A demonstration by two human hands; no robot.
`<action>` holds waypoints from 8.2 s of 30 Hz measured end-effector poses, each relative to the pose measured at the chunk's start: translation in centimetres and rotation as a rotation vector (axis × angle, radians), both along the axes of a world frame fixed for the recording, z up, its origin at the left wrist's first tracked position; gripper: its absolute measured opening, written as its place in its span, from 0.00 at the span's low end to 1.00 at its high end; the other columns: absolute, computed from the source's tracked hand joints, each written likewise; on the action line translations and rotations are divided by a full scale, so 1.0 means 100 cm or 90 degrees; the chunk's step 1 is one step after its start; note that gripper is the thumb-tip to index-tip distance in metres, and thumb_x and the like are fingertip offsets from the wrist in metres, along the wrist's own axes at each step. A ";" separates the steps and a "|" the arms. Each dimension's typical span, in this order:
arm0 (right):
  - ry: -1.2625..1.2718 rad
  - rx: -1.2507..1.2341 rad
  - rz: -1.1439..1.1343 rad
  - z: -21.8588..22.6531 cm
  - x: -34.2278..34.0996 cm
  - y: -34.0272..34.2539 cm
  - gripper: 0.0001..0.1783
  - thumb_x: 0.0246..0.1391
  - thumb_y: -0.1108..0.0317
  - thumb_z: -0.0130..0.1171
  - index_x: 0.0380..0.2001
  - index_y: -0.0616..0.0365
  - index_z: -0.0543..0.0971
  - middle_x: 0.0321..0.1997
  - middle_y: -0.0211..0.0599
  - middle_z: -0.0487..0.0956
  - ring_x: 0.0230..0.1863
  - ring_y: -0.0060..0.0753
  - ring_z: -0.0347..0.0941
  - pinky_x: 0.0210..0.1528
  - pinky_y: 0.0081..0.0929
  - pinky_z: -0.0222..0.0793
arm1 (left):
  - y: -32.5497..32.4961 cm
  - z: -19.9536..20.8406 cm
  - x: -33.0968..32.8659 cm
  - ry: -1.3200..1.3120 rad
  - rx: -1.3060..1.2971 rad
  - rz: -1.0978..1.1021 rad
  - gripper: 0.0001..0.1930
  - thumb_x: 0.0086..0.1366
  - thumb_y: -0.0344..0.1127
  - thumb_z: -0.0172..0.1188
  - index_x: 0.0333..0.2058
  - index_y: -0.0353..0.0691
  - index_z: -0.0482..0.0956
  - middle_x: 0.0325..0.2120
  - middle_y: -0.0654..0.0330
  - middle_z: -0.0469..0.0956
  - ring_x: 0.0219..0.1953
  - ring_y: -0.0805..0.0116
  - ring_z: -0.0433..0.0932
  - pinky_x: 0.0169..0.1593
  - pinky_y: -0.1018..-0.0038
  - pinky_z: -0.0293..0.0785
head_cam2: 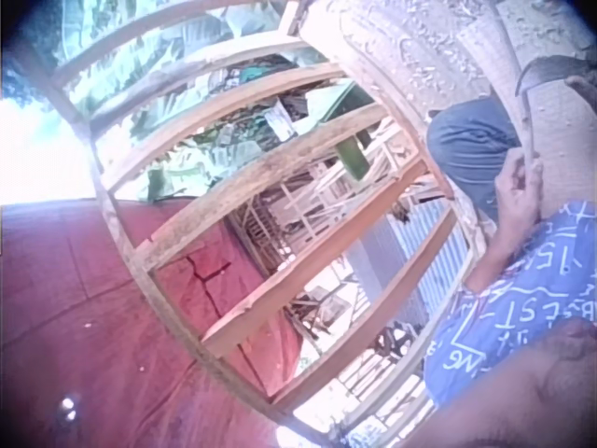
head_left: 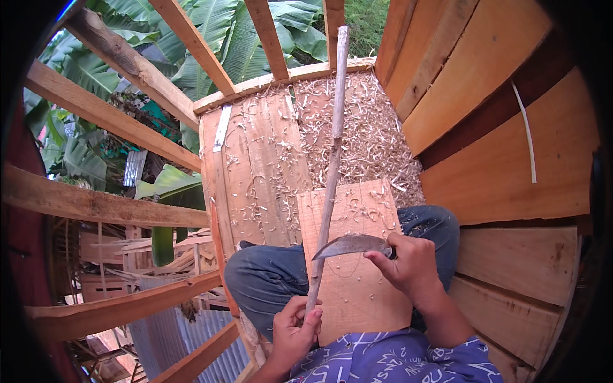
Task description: The person sits cross-legged on a wooden platform and uses a curved knife to shave a long, thin wooden stick. They hold the stick with their left hand and repeatedly scrape the blade along its length to remove bark and smooth the surface, creating wood shavings.
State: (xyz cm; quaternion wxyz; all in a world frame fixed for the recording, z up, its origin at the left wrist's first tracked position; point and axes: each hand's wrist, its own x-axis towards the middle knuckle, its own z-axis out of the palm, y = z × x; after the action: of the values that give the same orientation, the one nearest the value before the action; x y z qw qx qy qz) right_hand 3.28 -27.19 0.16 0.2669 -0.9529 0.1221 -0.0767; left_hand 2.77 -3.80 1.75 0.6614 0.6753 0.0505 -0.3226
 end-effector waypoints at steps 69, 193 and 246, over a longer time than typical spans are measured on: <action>-0.030 -0.003 -0.013 -0.017 0.010 -0.014 0.41 0.31 0.25 0.57 0.05 0.57 0.66 0.06 0.38 0.65 0.10 0.40 0.67 0.15 0.33 0.61 | -0.010 -0.001 -0.024 -0.121 0.081 -0.089 0.09 0.66 0.32 0.49 0.41 0.34 0.69 0.12 0.66 0.66 0.16 0.83 0.63 0.21 0.82 0.59; -0.062 0.197 -0.193 -0.026 0.046 -0.066 0.25 0.57 0.50 0.50 0.21 0.63 0.72 0.14 0.46 0.71 0.17 0.45 0.72 0.20 0.32 0.63 | 0.002 -0.006 -0.033 -0.200 0.203 -0.167 0.08 0.62 0.28 0.53 0.39 0.33 0.67 0.15 0.56 0.72 0.18 0.73 0.74 0.22 0.76 0.66; -0.095 0.022 0.030 -0.028 0.002 -0.036 0.36 0.37 0.31 0.58 0.10 0.57 0.70 0.08 0.38 0.67 0.12 0.41 0.68 0.15 0.32 0.62 | 0.005 -0.011 -0.029 0.173 -0.219 -0.174 0.10 0.70 0.41 0.40 0.34 0.41 0.59 0.14 0.67 0.56 0.15 0.80 0.52 0.20 0.81 0.50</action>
State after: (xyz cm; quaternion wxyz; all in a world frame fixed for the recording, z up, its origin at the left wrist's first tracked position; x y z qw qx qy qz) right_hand 3.52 -30.79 -2.60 0.2935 -0.9424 0.0807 -0.1388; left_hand -0.15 -3.27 0.61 0.7038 0.5040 -0.0087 -0.5006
